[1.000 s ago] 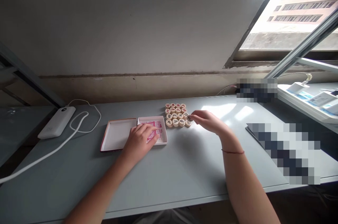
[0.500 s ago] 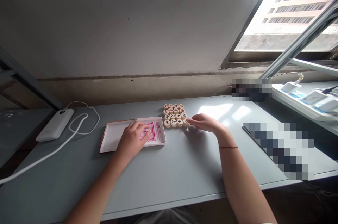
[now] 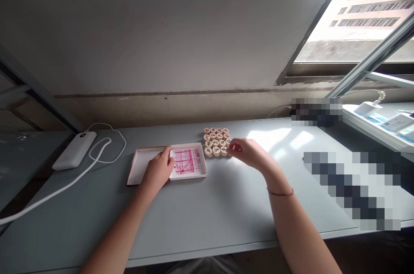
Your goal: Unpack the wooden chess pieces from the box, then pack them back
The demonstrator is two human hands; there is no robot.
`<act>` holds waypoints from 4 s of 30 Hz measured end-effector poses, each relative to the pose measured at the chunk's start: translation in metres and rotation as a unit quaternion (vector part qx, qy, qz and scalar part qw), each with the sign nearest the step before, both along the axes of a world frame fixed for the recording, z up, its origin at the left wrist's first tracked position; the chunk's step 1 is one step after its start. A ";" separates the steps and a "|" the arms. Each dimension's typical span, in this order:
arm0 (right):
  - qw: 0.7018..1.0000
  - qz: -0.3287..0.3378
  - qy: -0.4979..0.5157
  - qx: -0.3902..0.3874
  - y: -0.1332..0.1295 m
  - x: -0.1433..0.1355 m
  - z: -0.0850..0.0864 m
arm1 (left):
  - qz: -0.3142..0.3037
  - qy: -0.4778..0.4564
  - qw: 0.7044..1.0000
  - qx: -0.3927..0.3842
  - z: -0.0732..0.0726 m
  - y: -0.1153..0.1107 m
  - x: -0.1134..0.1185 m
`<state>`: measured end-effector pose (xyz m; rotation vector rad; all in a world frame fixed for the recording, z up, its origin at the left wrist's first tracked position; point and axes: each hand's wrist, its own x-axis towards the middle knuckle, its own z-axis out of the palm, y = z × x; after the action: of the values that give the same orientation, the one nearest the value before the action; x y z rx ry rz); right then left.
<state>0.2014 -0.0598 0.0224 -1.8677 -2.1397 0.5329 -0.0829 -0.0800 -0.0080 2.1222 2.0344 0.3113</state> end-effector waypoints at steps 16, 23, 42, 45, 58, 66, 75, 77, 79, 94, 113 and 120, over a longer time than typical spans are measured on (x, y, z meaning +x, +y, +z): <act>0.965 0.158 -0.199 0.071 0.010 -0.136 -0.027 | -0.037 -0.019 0.999 0.021 -0.005 0.000 0.001; 0.991 0.115 -0.035 0.058 0.000 -0.101 -0.005 | -0.045 -0.025 0.998 0.021 -0.008 0.000 -0.001; 0.992 -0.004 0.124 0.032 -0.036 0.014 -0.059 | -0.030 0.059 0.997 0.032 -0.001 0.010 0.004; 0.993 -0.018 0.088 0.076 -0.036 0.016 -0.057 | -0.035 0.079 0.993 0.082 0.009 0.006 0.008; 0.903 0.354 0.007 0.242 -0.056 -0.082 -0.068 | -0.453 -0.005 0.870 0.195 -0.031 -0.050 0.012; 0.928 0.330 0.044 0.168 -0.052 -0.080 -0.066 | -0.420 -0.062 0.893 0.146 -0.031 -0.047 0.012; 0.911 0.374 0.015 0.173 -0.058 -0.080 -0.067 | -0.408 -0.076 0.908 0.060 -0.023 -0.048 0.009; 0.916 0.360 0.012 0.178 -0.058 -0.082 -0.069 | -0.402 -0.076 0.910 0.061 -0.023 -0.048 0.009; 0.923 0.342 0.012 0.177 -0.058 -0.082 -0.070 | -0.391 -0.078 0.915 0.057 -0.024 -0.048 0.009; 0.941 0.318 -0.005 0.115 -0.060 -0.082 -0.060 | -0.358 -0.116 0.926 -0.015 -0.016 -0.048 0.012; 0.936 0.338 0.024 0.093 -0.058 -0.075 -0.055 | -0.349 -0.137 0.926 -0.047 -0.010 -0.046 0.009; 0.936 0.340 0.043 0.078 -0.058 -0.073 -0.053 | -0.339 -0.152 0.927 -0.055 -0.008 -0.046 0.008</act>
<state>0.1285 -0.1182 -0.0311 -0.9630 -2.6475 0.5337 -0.0745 -0.1257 -0.0159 2.3598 1.0382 0.3697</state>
